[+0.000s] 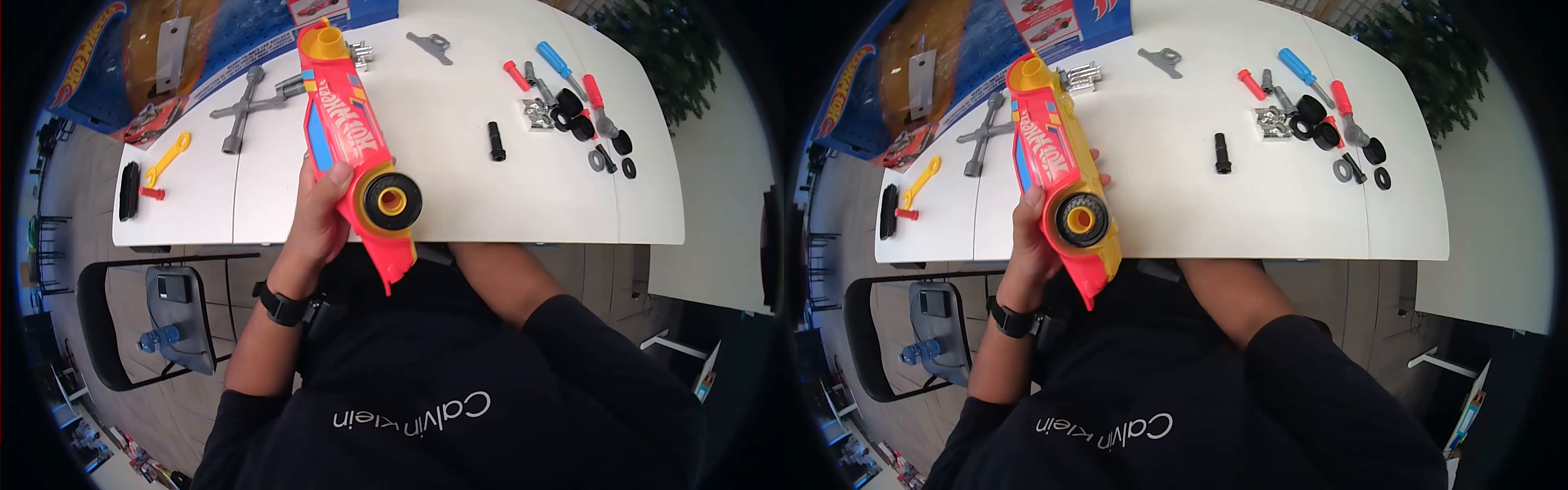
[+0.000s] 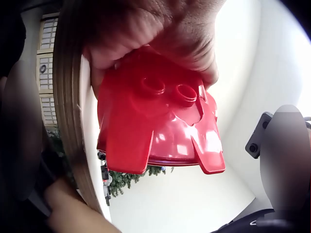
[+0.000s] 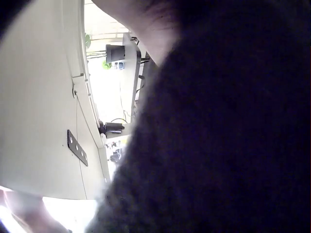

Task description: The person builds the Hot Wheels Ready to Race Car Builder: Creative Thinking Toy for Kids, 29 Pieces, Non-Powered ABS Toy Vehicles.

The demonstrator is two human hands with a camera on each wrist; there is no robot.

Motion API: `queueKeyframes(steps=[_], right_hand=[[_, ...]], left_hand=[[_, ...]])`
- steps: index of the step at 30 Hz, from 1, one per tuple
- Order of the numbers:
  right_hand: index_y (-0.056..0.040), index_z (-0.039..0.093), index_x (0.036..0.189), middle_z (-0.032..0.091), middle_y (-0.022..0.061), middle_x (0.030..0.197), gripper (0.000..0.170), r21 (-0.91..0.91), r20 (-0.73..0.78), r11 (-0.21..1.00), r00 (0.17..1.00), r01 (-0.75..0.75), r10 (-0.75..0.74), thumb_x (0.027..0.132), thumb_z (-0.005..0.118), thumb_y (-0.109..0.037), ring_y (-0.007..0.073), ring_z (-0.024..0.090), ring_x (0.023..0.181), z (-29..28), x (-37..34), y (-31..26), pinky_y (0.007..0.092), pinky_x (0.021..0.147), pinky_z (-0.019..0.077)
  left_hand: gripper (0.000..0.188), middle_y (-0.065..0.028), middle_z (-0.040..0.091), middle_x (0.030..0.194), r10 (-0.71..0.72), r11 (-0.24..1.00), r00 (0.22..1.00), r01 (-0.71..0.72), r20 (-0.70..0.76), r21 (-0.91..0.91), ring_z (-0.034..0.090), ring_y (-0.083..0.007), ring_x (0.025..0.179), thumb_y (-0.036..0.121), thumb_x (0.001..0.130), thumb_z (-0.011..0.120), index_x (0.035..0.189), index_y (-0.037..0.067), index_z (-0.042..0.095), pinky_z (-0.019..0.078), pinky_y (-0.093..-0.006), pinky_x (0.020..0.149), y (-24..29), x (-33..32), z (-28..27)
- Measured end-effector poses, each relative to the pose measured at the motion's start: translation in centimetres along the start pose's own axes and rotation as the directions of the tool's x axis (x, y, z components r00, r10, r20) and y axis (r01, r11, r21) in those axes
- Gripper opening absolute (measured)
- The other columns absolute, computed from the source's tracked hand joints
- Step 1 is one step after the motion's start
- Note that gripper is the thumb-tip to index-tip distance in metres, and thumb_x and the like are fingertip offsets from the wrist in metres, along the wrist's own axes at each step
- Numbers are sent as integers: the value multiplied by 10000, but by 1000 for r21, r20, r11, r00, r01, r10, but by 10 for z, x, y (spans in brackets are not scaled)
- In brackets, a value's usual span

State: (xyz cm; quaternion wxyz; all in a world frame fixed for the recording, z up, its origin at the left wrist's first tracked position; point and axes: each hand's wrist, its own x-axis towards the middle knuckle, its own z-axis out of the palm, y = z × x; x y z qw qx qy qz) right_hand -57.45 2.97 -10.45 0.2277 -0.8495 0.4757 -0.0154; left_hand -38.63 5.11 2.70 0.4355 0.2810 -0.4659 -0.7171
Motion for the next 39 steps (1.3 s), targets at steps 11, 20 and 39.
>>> queueKeyframes(steps=[11, 20, 39], right_hand=[[-31, 715, 1227, 719, 211, 1137, 349, 37, -40, 999, 999, -18, 19, 963, 573, -209, 363, 683, 1100, -6, 12, 14, 468, 983, 530], [-35, 723, 1211, 720, 207, 1135, 340, 156, -176, 986, 984, 63, -35, 958, 585, -215, 356, 684, 1094, -25, -39, 2, 466, 972, 533], [-24, 701, 1062, 729, 187, 961, 293, 133, 95, 963, 964, 234, -248, 987, 635, -299, 380, 721, 972, -123, -139, -107, 499, 845, 569]], left_hand=[[956, -182, 525, 1428, 10, 980, 1000, -13, -15, -197, 639, -304, 1248, 550, 888, 750, 1538, -3, 319, 606, -426, 976, -2, 7, 4], [983, -194, 515, 1447, 14, 983, 1000, -11, 12, -185, 628, -321, 1268, 582, 883, 746, 1546, 2, 311, 604, -436, 984, 1, 11, 5], [844, -157, 524, 1496, 7, 994, 997, 2, 80, -112, 593, -300, 1316, 626, 1008, 540, 1568, 25, 351, 593, -453, 1002, -8, 18, -8]])
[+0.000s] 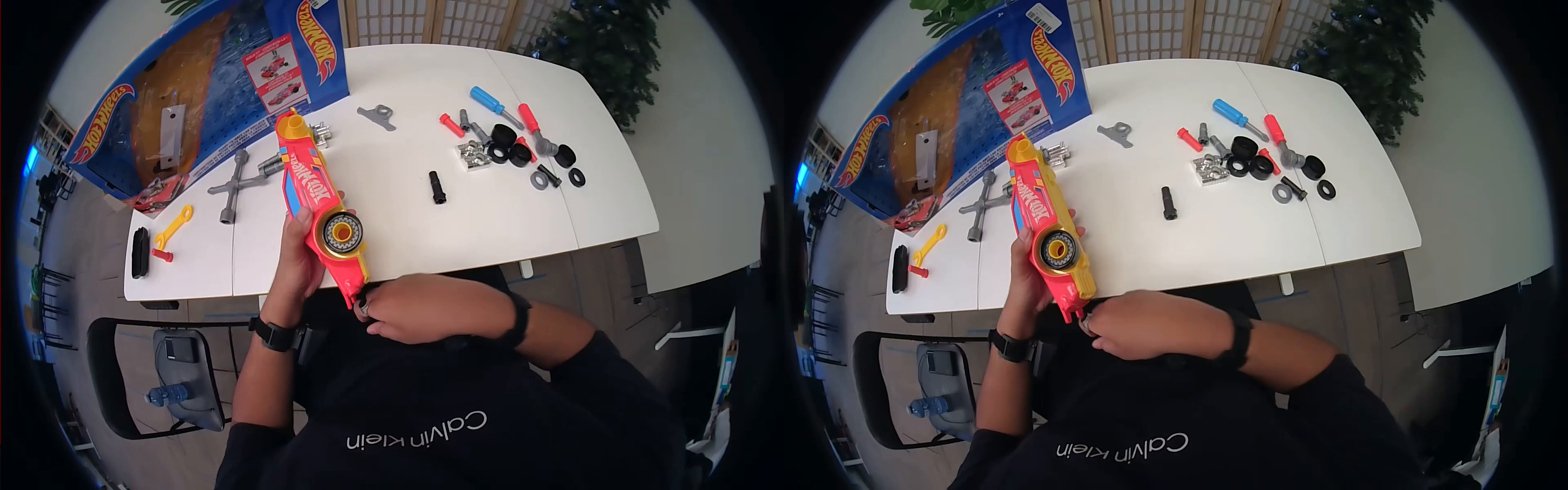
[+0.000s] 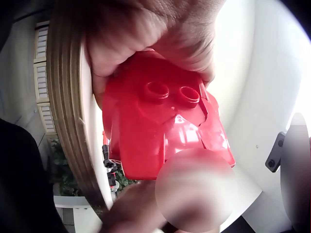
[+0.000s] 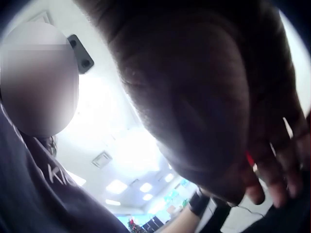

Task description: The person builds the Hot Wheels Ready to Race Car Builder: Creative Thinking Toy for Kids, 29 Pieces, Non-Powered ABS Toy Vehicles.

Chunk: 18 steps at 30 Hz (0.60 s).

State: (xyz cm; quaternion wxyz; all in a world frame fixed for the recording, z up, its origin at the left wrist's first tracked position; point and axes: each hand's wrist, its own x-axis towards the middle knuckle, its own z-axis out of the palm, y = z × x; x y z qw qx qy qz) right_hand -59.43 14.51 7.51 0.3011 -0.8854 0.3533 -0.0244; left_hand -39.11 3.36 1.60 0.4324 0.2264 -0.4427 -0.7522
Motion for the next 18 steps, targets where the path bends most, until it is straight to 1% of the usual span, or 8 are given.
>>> queueKeyframes(steps=[2, 4, 6, 7, 10, 13, 14, 18], right_hand=[[-51, 650, 913, 656, 154, 779, 274, 117, -198, 993, 980, -3, 27, 1007, 639, -308, 336, 713, 815, -49, -22, -15, 466, 731, 540], [-63, 567, 783, 546, 92, 646, 263, 51, -607, 997, 790, -62, 80, 948, 734, -180, 268, 585, 552, -70, -41, -4, 372, 536, 451], [-59, 620, 771, 643, 94, 702, 241, -77, -856, 961, 512, -267, 74, 909, 761, -197, 288, 639, 602, -91, -61, 20, 400, 568, 513], [-60, 631, 809, 652, 90, 723, 208, -252, -897, 888, 437, -384, -66, 895, 768, -190, 288, 647, 617, -96, -71, 48, 392, 576, 515], [-72, 700, 987, 666, 76, 873, 156, -14, -850, 660, 357, -751, 387, 892, 764, -177, 293, 681, 833, -117, -106, 95, 410, 701, 565], [-89, 737, 1104, 659, 87, 1025, 235, -202, -818, 680, 504, -705, 279, 881, 773, -152, 289, 660, 997, -113, -132, 135, 407, 797, 568], [-114, 763, 1142, 636, 82, 1112, 285, -175, -737, 700, 564, -692, 373, 859, 794, -132, 282, 619, 1109, -114, -135, 138, 397, 898, 551], [-99, 781, 1095, 630, 72, 1059, 258, -324, -705, 685, 650, -653, 286, 839, 808, -121, 267, 613, 1100, -104, -124, 156, 402, 922, 539]], left_hand=[[839, -156, 517, 1506, 23, 1000, 1000, -23, -21, 8, 589, -300, 1322, 620, 1015, 524, 1574, 20, 345, 586, -452, 1008, -2, 2, 0], [838, -156, 514, 1510, 21, 999, 1000, -21, -14, 25, 590, -299, 1321, 619, 1018, 518, 1577, 19, 343, 586, -451, 1003, -4, 2, -3], [847, -159, 506, 1520, 13, 999, 1000, -12, -22, 50, 591, -300, 1320, 625, 1018, 511, 1581, 16, 340, 586, -449, 992, -4, 1, -1], [847, -159, 506, 1520, 11, 999, 1000, -10, -11, 49, 591, -300, 1320, 625, 1018, 511, 1581, 16, 340, 586, -449, 992, -2, 1, 2], [826, -198, 567, 1408, 4, 998, 999, -7, -48, -69, 662, -319, 1225, 512, 974, 669, 1546, 29, 320, 603, -448, 985, 0, 1, 4], [847, -200, 555, 1427, 3, 999, 999, -5, -50, -39, 651, -324, 1244, 527, 970, 670, 1558, 39, 304, 599, -453, 993, 0, -1, 5], [847, -200, 555, 1427, 5, 999, 999, -7, -51, -39, 651, -324, 1244, 527, 970, 670, 1558, 39, 304, 599, -453, 993, 0, 0, 5], [861, -197, 545, 1438, -8, 999, 999, 7, -37, -42, 643, -324, 1257, 535, 967, 672, 1564, 42, 295, 592, -454, 1002, 2, -1, 6]])
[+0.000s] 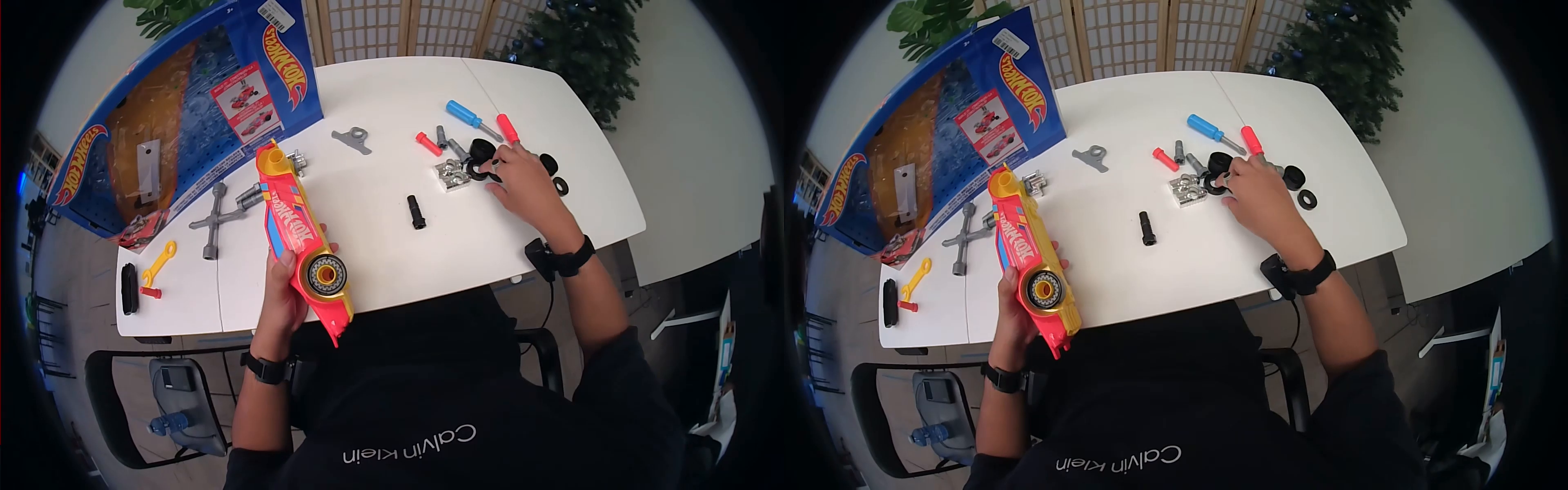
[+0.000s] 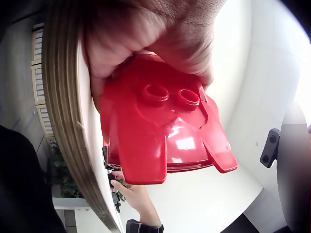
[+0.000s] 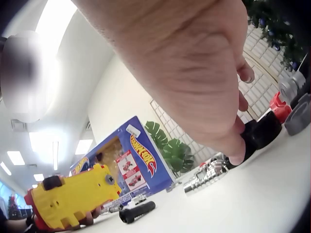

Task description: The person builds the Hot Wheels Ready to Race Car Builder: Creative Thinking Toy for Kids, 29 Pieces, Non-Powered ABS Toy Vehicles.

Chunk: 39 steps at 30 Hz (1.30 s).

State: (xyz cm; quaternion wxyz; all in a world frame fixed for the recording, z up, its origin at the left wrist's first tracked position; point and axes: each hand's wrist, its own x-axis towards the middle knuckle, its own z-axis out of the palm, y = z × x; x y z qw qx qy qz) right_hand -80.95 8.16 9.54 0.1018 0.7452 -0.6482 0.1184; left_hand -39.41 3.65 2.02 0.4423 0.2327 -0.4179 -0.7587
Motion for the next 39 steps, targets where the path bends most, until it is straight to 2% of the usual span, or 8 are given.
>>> queueKeyframes(steps=[6, 11, 17, 20, 23, 29, 33, 39], right_hand=[[-52, 783, 1070, 614, 86, 1071, 251, -22, 7, 999, 999, -31, 31, 824, 804, -91, 291, 598, 1078, 18, 9, 0, 438, 912, 519], [3, 694, 936, 632, 133, 1145, 143, 230, -89, 969, 993, 91, -73, 824, 768, -44, 322, 605, 1100, -9, 5, -6, 426, 929, 513], [4, 625, 961, 665, 158, 1011, 184, 375, 55, 919, 993, -122, 109, 850, 763, -48, 288, 678, 886, -16, 20, -12, 377, 850, 560], [-1, 662, 1096, 665, 115, 1083, 246, 568, -1, 808, 982, -157, 191, 874, 765, -23, 228, 691, 1022, -25, 27, -27, 349, 927, 584], [-8, 653, 1184, 654, 90, 1146, 333, 730, -3, 683, 999, -25, 40, 876, 778, -21, 205, 683, 1088, -59, 31, -74, 326, 982, 586], [-29, 628, 1002, 661, 112, 1151, 291, 908, -180, 336, 956, 251, -230, 791, 829, -26, 238, 696, 1171, -61, 18, -183, 358, 985, 590], [-52, 602, 974, 697, 163, 1210, 275, 789, -238, 483, 914, 379, -329, 811, 824, -54, 312, 702, 1175, -41, 23, -202, 401, 959, 567], [-146, 679, 1337, 689, 107, 1284, 471, 647, -174, 644, 902, 407, -395, 874, 762, -133, 319, 633, 1259, -48, 22, -203, 445, 1090, 467]], left_hand=[[858, -171, 521, 1478, -13, 1000, 999, 12, 32, 20, 614, -303, 1289, 588, 987, 603, 1572, 28, 318, 595, -448, 992, -3, 3, -4], [826, -161, 524, 1499, 10, 999, 995, -15, 95, 43, 595, -308, 1319, 591, 1020, 565, 1567, 13, 346, 587, -444, 1013, -1, 4, -7], [779, -170, 569, 1435, 23, 998, 999, -25, 47, 49, 638, -290, 1274, 545, 1020, 606, 1529, 2, 378, 605, -423, 990, 2, 4, -1], [730, -151, 597, 1382, 29, 999, 1000, -29, 3, 34, 662, -269, 1240, 520, 1020, 617, 1491, 2, 411, 600, -413, 998, 3, 4, 3], [700, -143, 607, 1361, 38, 998, 999, -39, 18, 51, 669, -260, 1222, 515, 1019, 622, 1458, 1, 440, 602, -411, 987, 9, 3, 10], [557, -89, 621, 1286, -4, 998, 999, 7, 47, -68, 661, -158, 1153, 330, 1021, 676, 1419, 35, 422, 571, -360, 998, 15, 4, 13], [587, -111, 619, 1285, 31, 995, 999, -28, 22, -100, 660, -165, 1157, 332, 1022, 686, 1419, 14, 395, 567, -354, 1004, 11, 3, 12], [681, -160, 550, 1363, -31, 997, 996, 37, 83, -74, 617, -189, 1227, 330, 1015, 705, 1447, -16, 308, 545, -346, 1036, 12, 6, 4]])
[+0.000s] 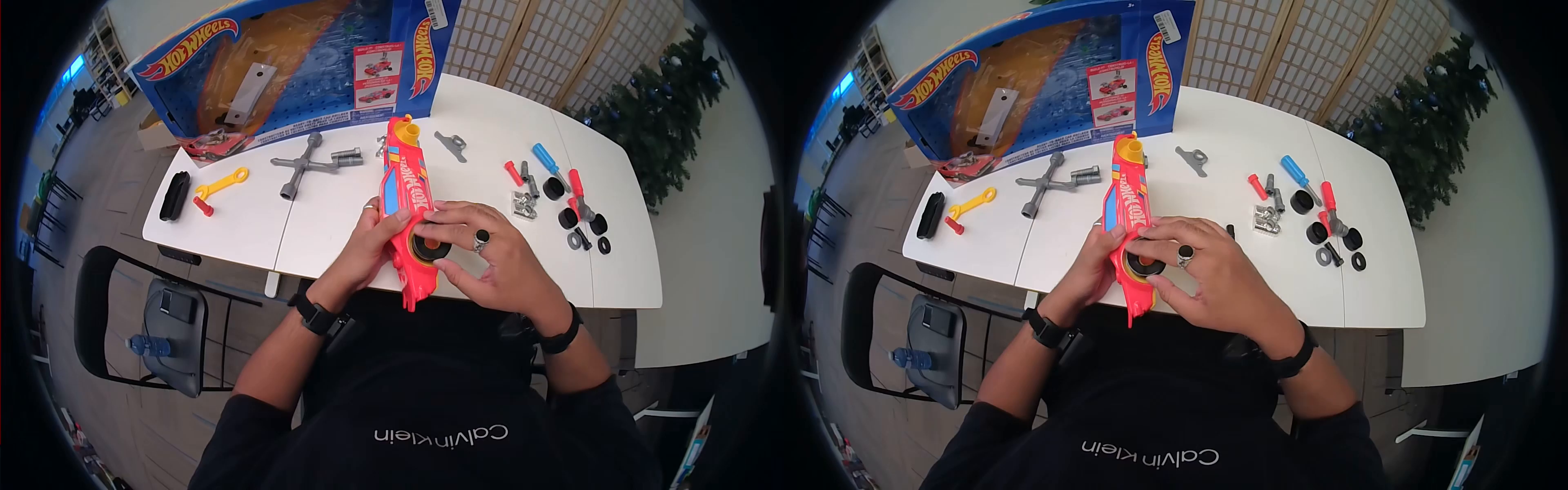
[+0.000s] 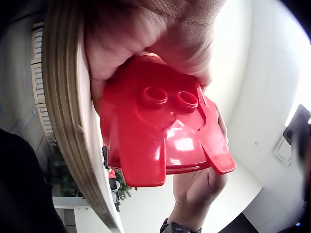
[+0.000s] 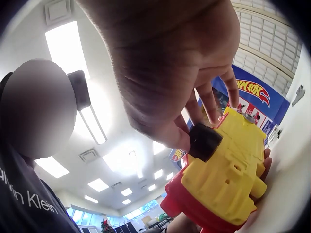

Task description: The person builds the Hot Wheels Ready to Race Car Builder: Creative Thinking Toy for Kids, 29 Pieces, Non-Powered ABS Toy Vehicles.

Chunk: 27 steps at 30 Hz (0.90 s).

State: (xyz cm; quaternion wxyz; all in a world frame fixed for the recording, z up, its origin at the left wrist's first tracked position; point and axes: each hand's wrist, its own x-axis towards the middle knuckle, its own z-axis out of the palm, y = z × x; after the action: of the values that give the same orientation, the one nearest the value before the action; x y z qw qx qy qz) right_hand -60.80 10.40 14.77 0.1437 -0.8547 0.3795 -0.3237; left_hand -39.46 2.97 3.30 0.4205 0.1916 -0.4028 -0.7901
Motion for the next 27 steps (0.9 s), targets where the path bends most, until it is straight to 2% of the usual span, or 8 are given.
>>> queueKeyframes(steps=[5, 7, 13, 17, 20, 23, 25, 27], right_hand=[[-155, 684, 1360, 688, 103, 1234, 504, -119, 36, 993, 999, 24, -20, 865, 779, -157, 318, 639, 1219, -8, 2, -5, 446, 1088, 452], [-117, 698, 1282, 677, 106, 1117, 477, -211, 90, 976, 993, -51, 72, 836, 832, -220, 329, 648, 1138, -15, 5, -13, 447, 1028, 468], [-26, 687, 1136, 675, 117, 1032, 537, -176, 68, 968, 979, -178, 192, 747, 920, -315, 315, 672, 1025, -17, 12, -19, 402, 907, 540], [-32, 681, 1198, 680, 127, 1103, 567, -197, 62, 954, 968, -226, 242, 765, 910, -318, 326, 680, 1030, -14, 10, -27, 400, 915, 546], [-41, 684, 1251, 651, 133, 1164, 533, -192, -45, 966, 985, -170, 165, 827, 855, -315, 348, 661, 1049, -5, 5, -28, 432, 923, 531], [-43, 674, 1311, 648, 133, 1214, 478, -147, -31, 972, 983, -182, 180, 890, 805, -226, 351, 651, 1095, 4, 1, -26, 429, 977, 522], [-58, 679, 1310, 668, 129, 1249, 429, -6, -34, 975, 974, -223, 223, 902, 776, -144, 342, 639, 1122, 5, 2, -27, 422, 995, 516], [-71, 684, 1308, 683, 126, 1254, 440, -46, -65, 985, 984, -166, 163, 884, 787, -127, 336, 636, 1129, 3, 3, -26, 419, 999, 516]], left_hand=[[723, -168, 545, 1357, 49, 999, 998, -49, -38, 22, 615, -188, 1222, 340, 1000, 726, 1446, -30, 294, 542, -343, 1036, -2, 1, 3], [731, -169, 547, 1351, 48, 998, 998, -46, -46, 44, 616, -186, 1218, 341, 998, 729, 1445, -34, 288, 543, -341, 1034, -2, -1, 4], [726, -159, 554, 1339, 70, 996, 995, -65, -77, 56, 621, -181, 1206, 345, 998, 730, 1432, -32, 287, 545, -329, 1029, -2, -1, 9], [713, -155, 567, 1326, 86, 995, 993, -82, -83, 53, 623, -175, 1203, 347, 999, 730, 1426, -21, 295, 545, -331, 1026, -3, -2, 10], [695, -156, 572, 1322, 101, 994, 992, -97, -73, 44, 622, -174, 1202, 347, 1004, 724, 1422, -17, 304, 537, -336, 1036, -2, 0, 9], [670, -155, 574, 1323, 96, 995, 993, -94, -64, 39, 619, -176, 1204, 346, 1011, 717, 1413, -15, 322, 527, -342, 1046, -2, 0, 7], [657, -155, 574, 1325, 84, 996, 995, -82, -62, 39, 618, -178, 1205, 345, 1014, 714, 1409, -15, 332, 523, -344, 1050, -5, 0, 6], [641, -153, 577, 1320, 99, 995, 990, -95, -96, 42, 614, -179, 1208, 341, 1015, 713, 1401, -16, 346, 525, -345, 1046, -7, 1, 6]])
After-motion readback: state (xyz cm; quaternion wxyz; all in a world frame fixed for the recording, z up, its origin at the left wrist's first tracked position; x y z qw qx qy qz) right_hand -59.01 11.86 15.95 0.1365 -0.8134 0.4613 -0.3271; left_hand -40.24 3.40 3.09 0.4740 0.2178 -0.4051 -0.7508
